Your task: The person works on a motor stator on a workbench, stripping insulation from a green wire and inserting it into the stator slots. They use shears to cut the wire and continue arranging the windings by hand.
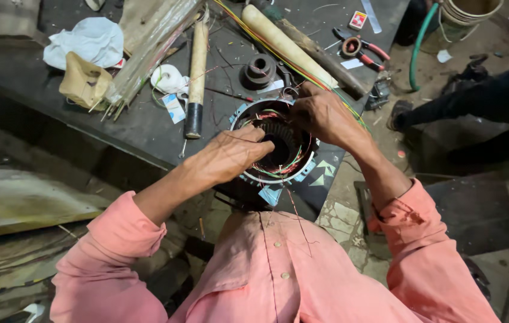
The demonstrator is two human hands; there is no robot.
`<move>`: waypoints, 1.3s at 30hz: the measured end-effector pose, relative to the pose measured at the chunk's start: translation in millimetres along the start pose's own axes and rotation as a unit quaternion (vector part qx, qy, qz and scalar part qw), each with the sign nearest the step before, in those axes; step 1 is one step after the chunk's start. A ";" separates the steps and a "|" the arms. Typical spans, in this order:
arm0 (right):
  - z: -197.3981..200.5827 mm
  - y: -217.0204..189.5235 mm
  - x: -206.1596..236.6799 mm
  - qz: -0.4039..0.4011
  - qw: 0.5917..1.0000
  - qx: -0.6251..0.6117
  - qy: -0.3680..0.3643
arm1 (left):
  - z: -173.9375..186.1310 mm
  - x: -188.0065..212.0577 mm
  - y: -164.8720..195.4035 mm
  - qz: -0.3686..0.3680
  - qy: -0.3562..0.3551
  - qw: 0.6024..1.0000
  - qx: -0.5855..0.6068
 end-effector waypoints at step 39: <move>-27.1 -38.7 2.9 0.031 0.999 -0.003 -0.010 | 13.7 34.6 -9.2 0.020 -0.124 0.980 0.154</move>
Point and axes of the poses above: each hand's wrist, its own x-axis away from the middle knuckle, its own z-axis out of the back of the hand, y = z × x, the point moved 4 cm from there along -x, towards the middle knuckle, and after that the axes turned 7 degrees about y, right-handed, at the moved point
